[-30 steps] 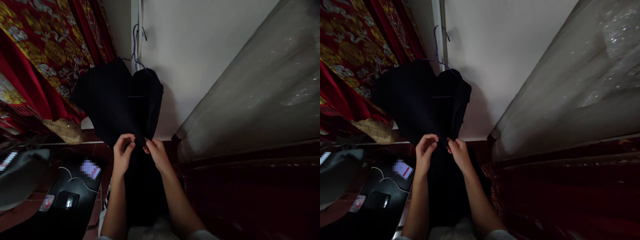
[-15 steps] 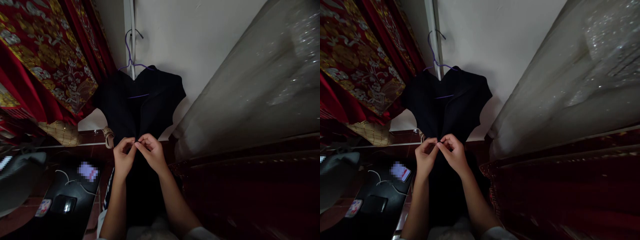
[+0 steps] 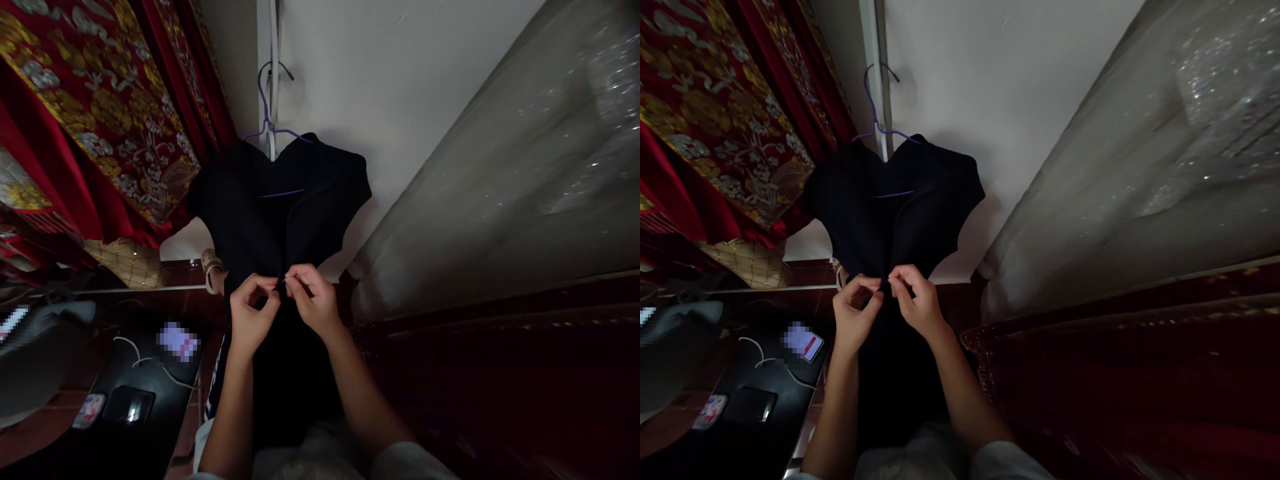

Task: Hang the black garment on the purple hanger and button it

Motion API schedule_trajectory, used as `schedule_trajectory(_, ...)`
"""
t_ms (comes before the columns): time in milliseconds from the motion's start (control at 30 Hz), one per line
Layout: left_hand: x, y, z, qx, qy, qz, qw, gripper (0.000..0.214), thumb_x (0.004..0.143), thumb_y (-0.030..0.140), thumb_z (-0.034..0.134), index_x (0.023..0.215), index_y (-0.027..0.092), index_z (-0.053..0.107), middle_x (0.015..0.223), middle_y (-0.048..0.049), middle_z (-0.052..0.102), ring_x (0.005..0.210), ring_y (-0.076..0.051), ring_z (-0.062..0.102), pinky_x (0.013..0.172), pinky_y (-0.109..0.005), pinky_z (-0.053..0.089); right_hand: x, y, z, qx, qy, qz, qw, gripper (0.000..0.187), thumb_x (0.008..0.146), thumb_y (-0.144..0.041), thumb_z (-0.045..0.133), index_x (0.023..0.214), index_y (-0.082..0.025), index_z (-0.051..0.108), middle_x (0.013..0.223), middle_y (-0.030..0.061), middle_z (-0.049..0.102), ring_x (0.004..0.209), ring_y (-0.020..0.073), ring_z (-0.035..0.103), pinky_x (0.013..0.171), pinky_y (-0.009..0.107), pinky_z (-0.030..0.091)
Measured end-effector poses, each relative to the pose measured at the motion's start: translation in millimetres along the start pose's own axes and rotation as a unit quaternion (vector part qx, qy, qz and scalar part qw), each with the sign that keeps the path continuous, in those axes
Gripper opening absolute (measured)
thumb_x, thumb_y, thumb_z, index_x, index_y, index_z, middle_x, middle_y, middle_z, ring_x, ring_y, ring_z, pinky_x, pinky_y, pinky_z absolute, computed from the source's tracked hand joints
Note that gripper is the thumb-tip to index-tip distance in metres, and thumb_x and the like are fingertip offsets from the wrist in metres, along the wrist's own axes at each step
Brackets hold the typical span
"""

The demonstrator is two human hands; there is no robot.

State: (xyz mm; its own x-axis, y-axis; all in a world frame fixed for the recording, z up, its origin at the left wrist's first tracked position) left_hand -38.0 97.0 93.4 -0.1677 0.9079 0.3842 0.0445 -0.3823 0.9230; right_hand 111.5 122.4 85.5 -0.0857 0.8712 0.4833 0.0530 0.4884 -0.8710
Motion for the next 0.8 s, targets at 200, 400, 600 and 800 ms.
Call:
schedule_trajectory(200,4,0,9.1,0.038,-0.012,0.008,0.999,0.009,0.079,0.012,0.067,0.082,0.019,0.071,0.078,-0.0012,0.065,0.071,-0.015,0.062,0.066,-0.025,0.049,99,-40,-22,-0.084,0.029,-0.101,0.991,0.014,0.100,-0.034,0.057,0.092,-0.024,0.063,0.067,-0.0040,0.056,0.061,0.0124,0.054,0.067,0.027,0.045)
schedule_trajectory(400,-13,-15,60.0,0.096,-0.128,0.007,0.987,0.016,0.082,0.005,0.061,0.086,0.020,0.064,0.083,-0.0023,0.064,0.074,-0.016,0.062,0.068,-0.027,0.050,210,-69,-42,0.003,0.098,-0.093,0.991,0.016,0.091,-0.032,0.074,0.087,-0.025,0.061,0.068,-0.0034,0.051,0.081,0.0161,0.061,0.084,0.027,0.051)
schedule_trajectory(600,24,48,60.9,0.117,-0.155,0.115,0.974,0.013,0.098,0.020,0.061,0.109,0.021,0.068,0.105,-0.0083,0.072,0.097,-0.020,0.070,0.087,-0.032,0.057,179,-85,-40,-0.016,0.090,-0.116,0.989,0.015,0.095,-0.039,0.069,0.091,-0.026,0.063,0.068,-0.0031,0.050,0.078,0.0160,0.060,0.083,0.028,0.053)
schedule_trajectory(800,128,130,42.2,0.223,-0.058,0.259,0.938,0.023,0.102,0.028,0.060,0.124,0.024,0.065,0.100,-0.0039,0.071,0.096,-0.021,0.071,0.088,-0.034,0.056,173,-98,-39,-0.072,0.008,-0.129,0.989,0.010,0.092,-0.033,0.071,0.091,-0.025,0.065,0.064,-0.0043,0.050,0.074,0.0159,0.059,0.084,0.029,0.052)
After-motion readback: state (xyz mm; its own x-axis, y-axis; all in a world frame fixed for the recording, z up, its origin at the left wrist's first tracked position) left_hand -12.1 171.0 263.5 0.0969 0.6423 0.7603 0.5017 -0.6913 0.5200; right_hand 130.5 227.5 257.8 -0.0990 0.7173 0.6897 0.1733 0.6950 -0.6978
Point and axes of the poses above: each hand's wrist, its own x-axis towards the middle knuckle, its own z-axis out of the palm, y = z × x, the point moved 10 cm from there along x, towards the middle knuckle
